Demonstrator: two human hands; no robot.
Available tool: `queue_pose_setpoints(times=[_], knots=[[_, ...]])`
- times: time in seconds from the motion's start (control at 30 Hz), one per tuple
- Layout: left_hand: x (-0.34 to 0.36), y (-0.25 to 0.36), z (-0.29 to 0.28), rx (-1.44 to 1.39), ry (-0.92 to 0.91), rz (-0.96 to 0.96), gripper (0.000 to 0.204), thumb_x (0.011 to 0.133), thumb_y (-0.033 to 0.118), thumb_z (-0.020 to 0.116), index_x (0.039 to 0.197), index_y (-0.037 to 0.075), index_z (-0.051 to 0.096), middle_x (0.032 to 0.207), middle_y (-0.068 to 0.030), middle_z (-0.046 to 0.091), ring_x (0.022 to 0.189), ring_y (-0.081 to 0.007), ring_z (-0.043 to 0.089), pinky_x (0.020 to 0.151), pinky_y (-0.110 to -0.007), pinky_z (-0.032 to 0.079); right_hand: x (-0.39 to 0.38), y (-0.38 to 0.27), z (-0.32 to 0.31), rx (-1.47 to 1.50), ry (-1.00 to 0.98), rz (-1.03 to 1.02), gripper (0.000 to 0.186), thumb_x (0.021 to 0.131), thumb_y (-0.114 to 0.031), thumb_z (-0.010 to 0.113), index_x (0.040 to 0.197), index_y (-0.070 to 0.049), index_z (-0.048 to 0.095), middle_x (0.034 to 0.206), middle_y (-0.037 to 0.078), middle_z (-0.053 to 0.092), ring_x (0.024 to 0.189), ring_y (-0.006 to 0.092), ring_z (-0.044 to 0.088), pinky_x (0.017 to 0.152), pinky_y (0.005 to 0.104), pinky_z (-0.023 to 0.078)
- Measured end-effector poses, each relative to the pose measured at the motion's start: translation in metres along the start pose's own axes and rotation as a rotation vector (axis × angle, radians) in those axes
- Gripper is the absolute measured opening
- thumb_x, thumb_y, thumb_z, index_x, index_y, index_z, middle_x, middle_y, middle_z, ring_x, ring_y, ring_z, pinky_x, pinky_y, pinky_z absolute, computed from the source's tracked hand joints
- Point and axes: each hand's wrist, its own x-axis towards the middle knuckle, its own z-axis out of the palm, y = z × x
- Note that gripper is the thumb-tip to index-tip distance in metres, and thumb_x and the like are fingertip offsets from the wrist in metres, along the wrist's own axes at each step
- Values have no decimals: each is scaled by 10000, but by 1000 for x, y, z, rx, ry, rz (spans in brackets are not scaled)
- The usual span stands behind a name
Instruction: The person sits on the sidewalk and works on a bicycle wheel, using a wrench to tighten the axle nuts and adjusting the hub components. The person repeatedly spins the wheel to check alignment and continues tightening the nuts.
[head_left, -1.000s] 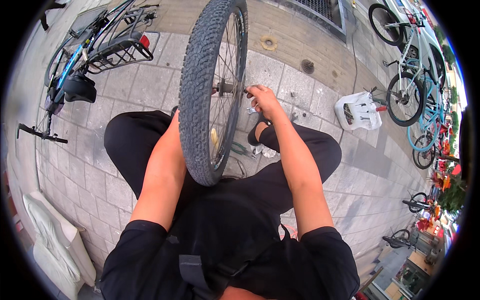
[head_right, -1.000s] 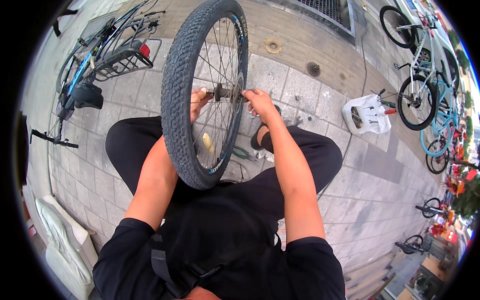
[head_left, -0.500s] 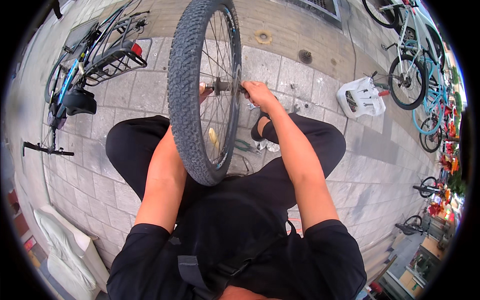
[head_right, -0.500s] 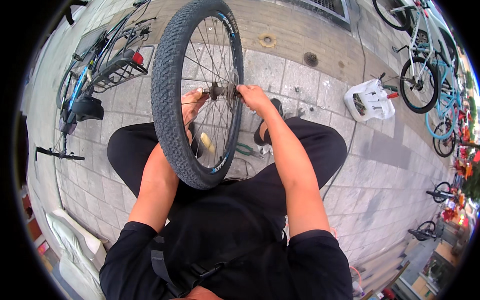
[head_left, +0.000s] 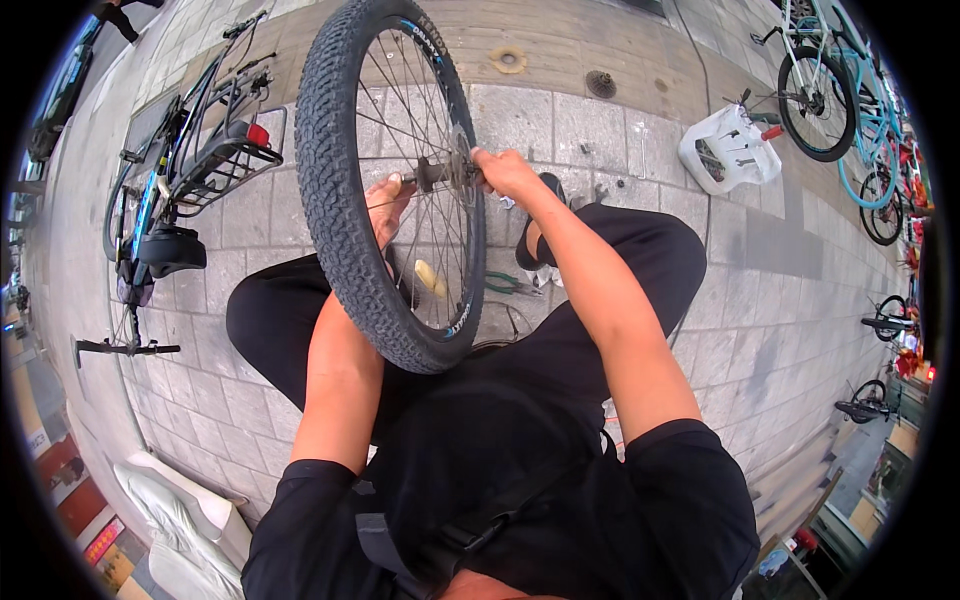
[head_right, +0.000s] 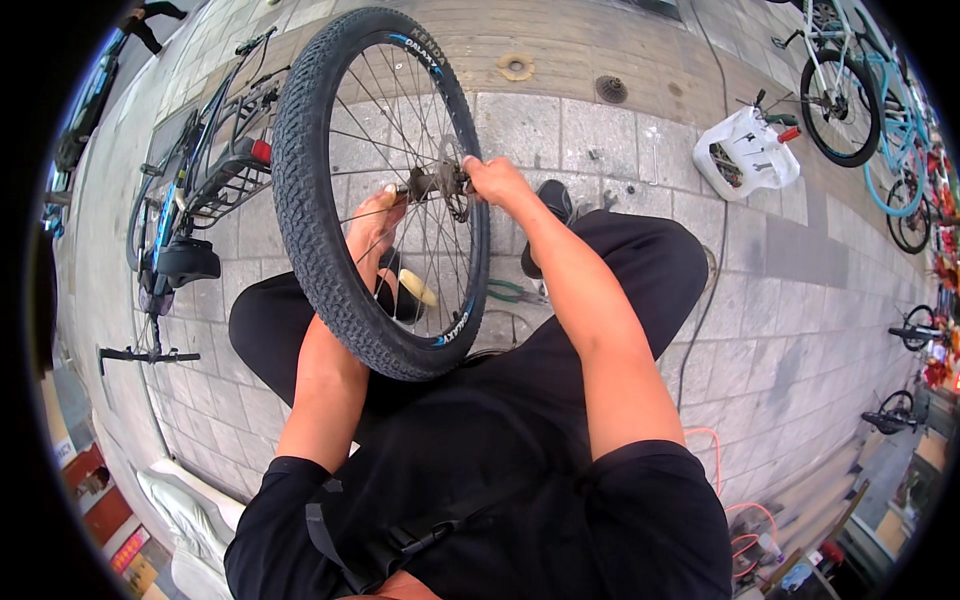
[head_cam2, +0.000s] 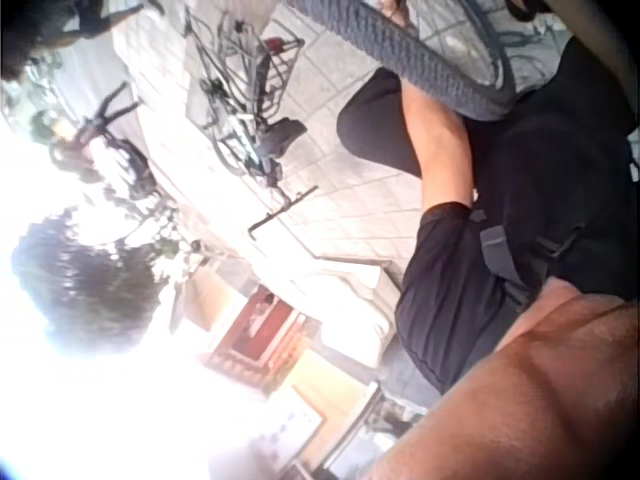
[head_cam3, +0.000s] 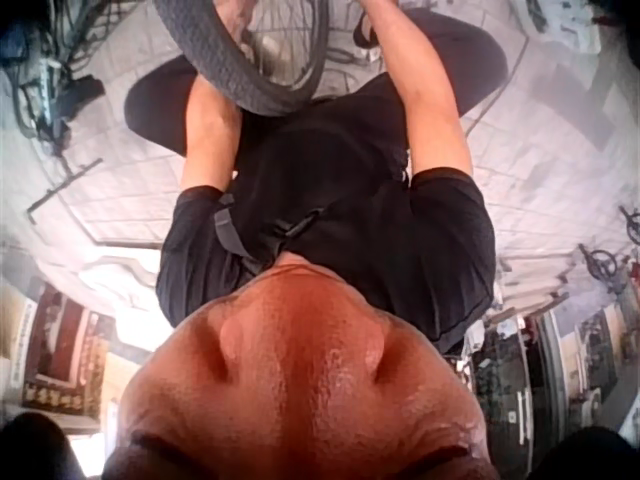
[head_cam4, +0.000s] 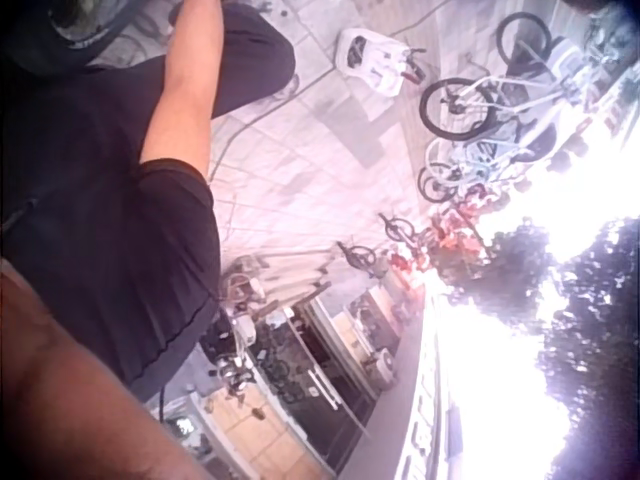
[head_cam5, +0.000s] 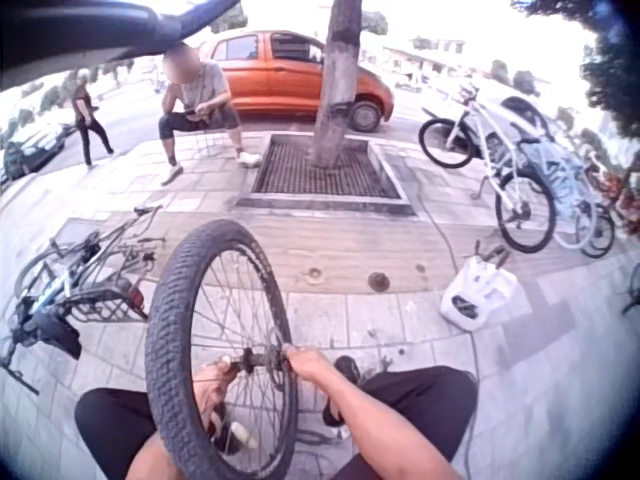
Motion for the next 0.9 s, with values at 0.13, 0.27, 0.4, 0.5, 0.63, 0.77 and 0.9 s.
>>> queue_pose_setpoints(times=[0.13,0.27,0.4,0.5,0.63,0.77,0.9], knots=[[2,1,5,33,83,-55,380,992,215,670,1269,-35,595,1154,-147,684,1073,-260,665,1013,-394,505,-6,2,-4,109,27,-91,476,932,-487,611,846,-26,693,651,50,593,490,138,478,441,319,368],[9,-8,-15,51,28,-19,383,990,231,678,1267,-21,596,1162,-139,684,1069,-262,664,1018,-397,497,6,4,-1,41,-53,1,476,934,-494,620,867,-27,684,654,38,583,484,128,457,433,310,348],[9,-9,-19,15,0,18,352,992,248,679,1222,-8,609,1155,-133,687,1064,-257,664,1013,-402,492,-3,-7,0,-23,0,47,418,928,-440,627,822,-38,669,632,18,554,480,123,456,426,297,338],[8,-9,-14,-25,-34,2,348,993,246,679,1214,-13,611,1143,-126,688,1049,-247,665,982,-386,504,-4,-4,-3,36,27,-8,445,929,-455,621,779,-39,664,607,16,547,475,126,463,423,298,343],[0,-4,-6,-25,-38,3,340,992,225,676,1216,-23,612,1126,-126,686,1010,-231,670,926,-352,525,-3,-1,-1,119,-52,47,472,922,-482,628,807,-26,670,651,30,573,490,129,475,424,298,355],[-1,-3,-9,-15,-41,31,300,995,211,668,1181,-19,621,1111,-127,685,975,-222,675,891,-331,533,-8,-14,-3,-61,-73,116,435,914,-441,633,923,-8,670,757,50,605,524,121,483,428,291,353],[2,-3,-13,-58,-122,-3,289,1001,204,658,1185,-15,617,1104,-124,684,971,-219,674,899,-334,531,-1,-2,-3,2,-25,6,448,913,-459,623,900,-12,650,708,48,582,510,132,470,429,307,353]])
